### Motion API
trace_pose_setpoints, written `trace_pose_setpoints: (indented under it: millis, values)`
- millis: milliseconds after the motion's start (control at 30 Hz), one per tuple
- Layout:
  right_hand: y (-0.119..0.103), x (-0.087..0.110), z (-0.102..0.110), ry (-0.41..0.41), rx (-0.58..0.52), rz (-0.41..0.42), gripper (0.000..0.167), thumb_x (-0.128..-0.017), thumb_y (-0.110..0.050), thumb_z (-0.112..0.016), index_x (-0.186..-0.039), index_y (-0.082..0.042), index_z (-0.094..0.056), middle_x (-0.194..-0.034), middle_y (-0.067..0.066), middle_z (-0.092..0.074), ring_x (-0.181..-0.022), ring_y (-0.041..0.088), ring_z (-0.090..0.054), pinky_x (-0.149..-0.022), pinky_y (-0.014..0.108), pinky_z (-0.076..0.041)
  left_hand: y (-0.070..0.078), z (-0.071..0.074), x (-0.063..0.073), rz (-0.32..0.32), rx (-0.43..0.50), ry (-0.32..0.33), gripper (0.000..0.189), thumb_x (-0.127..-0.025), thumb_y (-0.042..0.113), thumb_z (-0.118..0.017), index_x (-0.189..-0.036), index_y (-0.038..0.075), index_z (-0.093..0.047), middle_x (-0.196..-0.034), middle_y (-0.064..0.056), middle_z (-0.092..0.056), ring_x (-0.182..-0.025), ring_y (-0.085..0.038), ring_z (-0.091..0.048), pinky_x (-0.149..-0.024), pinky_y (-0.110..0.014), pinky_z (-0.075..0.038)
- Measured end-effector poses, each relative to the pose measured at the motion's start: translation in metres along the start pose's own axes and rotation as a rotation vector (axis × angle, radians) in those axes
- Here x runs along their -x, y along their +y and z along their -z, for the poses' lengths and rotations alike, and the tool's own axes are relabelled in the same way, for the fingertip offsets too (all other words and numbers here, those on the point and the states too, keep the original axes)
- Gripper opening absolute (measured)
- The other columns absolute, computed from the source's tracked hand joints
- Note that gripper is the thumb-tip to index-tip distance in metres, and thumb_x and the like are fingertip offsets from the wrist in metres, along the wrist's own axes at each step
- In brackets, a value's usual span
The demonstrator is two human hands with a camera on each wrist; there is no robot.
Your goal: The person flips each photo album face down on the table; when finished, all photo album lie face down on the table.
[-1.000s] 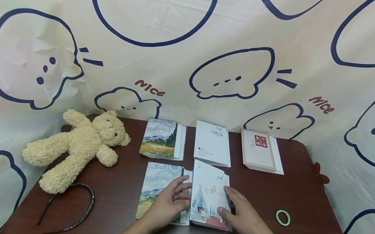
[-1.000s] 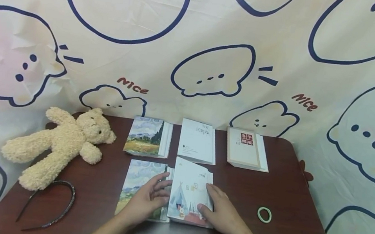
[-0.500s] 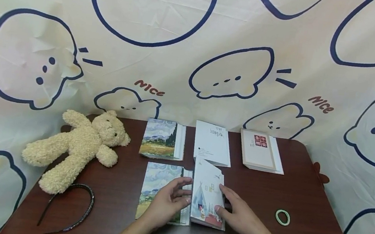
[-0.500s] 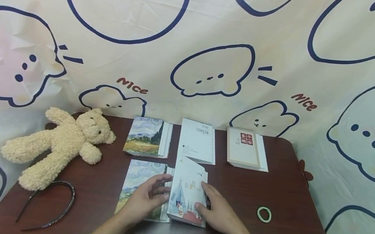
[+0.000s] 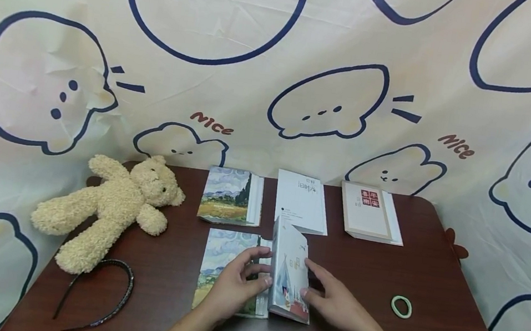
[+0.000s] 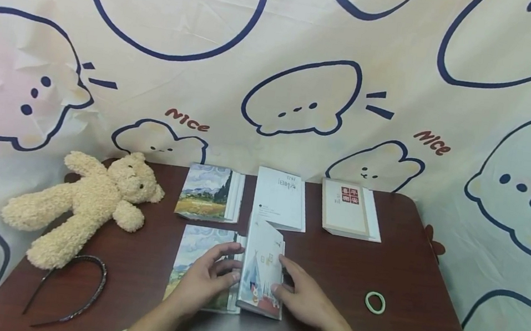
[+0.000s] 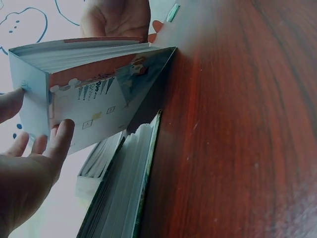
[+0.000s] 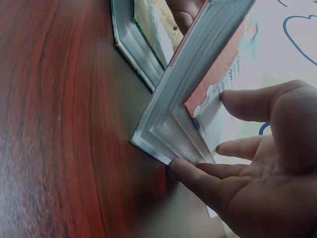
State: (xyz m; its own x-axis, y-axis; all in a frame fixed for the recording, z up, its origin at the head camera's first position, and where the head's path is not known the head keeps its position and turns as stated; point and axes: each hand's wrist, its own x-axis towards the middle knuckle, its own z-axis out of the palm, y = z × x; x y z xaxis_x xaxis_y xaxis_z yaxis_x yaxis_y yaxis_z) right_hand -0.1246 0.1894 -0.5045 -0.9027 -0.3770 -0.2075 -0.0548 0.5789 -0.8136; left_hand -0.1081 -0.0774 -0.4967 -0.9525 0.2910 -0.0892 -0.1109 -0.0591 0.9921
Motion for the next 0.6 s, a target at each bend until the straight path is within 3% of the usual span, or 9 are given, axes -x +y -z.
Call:
trace_pose_setpoints:
  millis: [300, 600]
  values:
    - [0.0, -0.007, -0.002, -0.045, -0.107, 0.028, 0.069, -0.102, -0.029, -0.068, -0.161, -0.013, -0.038, -0.158, 0.019, -0.045, -0.144, 0.039, -0.043, -0.115, 0.064, -0.033, 0.005, 0.001, -0.001, 0.02, 0.037, 0.007, 0.059, -0.097, 0.015, -0.076, -0.15, 0.012, -0.05, -0.148, -0.018, -0.051, -0.128, -0.033, -0.057, -0.09, -0.042, -0.059]
    - [-0.002, -0.012, -0.01, -0.13, -0.246, 0.071, 0.069, -0.105, -0.024, -0.063, -0.164, -0.01, -0.03, -0.16, 0.023, -0.041, -0.144, 0.04, -0.044, -0.115, 0.063, -0.035, 0.012, 0.002, 0.0, 0.005, 0.014, 0.013, 0.06, -0.096, 0.017, -0.077, -0.15, 0.014, -0.05, -0.134, -0.022, -0.056, -0.122, -0.035, -0.058, -0.089, -0.052, -0.059]
